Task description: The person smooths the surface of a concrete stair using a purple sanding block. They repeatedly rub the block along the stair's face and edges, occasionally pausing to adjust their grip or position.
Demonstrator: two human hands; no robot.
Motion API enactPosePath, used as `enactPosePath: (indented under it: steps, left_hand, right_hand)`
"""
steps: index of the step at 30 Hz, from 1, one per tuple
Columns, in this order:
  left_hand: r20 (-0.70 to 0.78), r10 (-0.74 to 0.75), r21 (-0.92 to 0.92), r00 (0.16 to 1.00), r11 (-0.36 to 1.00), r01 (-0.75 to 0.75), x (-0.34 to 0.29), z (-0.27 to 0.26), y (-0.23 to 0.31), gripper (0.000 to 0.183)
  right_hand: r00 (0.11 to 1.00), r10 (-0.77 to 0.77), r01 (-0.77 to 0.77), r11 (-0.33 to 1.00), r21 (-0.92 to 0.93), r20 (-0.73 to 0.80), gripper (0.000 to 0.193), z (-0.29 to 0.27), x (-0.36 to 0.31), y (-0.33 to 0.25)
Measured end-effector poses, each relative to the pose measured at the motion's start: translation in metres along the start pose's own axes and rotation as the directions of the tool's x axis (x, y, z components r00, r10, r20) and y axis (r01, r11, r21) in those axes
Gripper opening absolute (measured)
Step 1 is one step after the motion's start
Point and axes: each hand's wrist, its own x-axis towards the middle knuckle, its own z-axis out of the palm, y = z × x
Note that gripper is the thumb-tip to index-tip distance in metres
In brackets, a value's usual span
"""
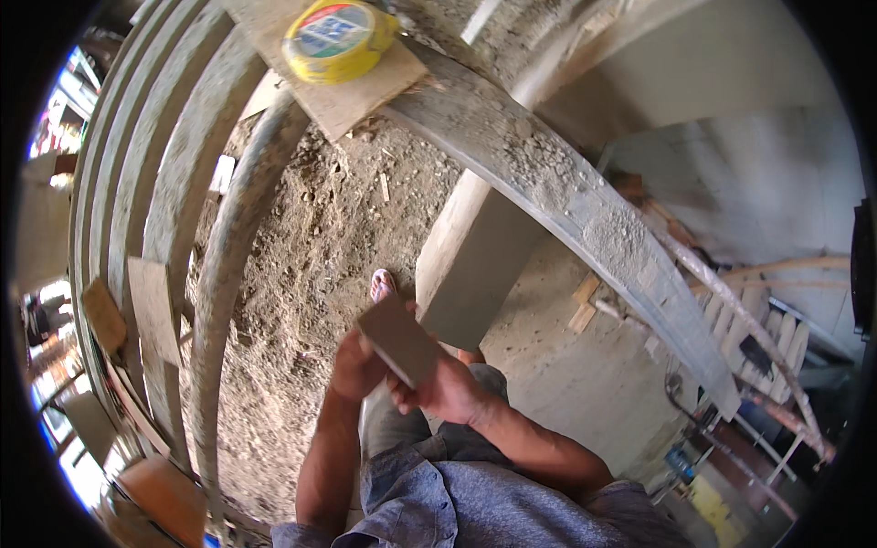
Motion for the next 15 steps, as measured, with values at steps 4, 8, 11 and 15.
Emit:
enactPosePath:
  steps: [4, 8, 11, 15]
  left_hand:
    - [-0.115, 0.06, 0.686, 0.992, 0.727, 0.035, 0.13, -0.006, 0.036, 0.046]
    - [-0.029, -0.089, 0.782, 0.996, 0.618, 0.078, 0.227, -0.003, -0.002, 0.046]
    - [-0.042, -0.151, 0.78, 0.988, 0.612, 0.127, 0.248, -0.038, -0.031, 0.045]
    - [-0.316, -0.349, 0.936, 0.882, 0.038, 0.35, 0.212, -0.093, -0.032, 0.042]
  right_hand:
    - [0.962, -0.049, 0.016, 0.992, -0.125, -0.268, 0.066, -0.07, -0.091, 0.041]
    - [0.694, -0.192, -0.197, 0.876, -0.44, -0.694, 0.057, -0.119, -0.161, 0.109]
    - [0.499, -0.355, -0.341, 0.758, -0.556, -0.791, 0.053, -0.174, -0.184, 0.161]
    - [0.33, -0.294, -0.319, 0.86, -0.399, -0.897, 0.049, -0.203, -0.2, 0.188]
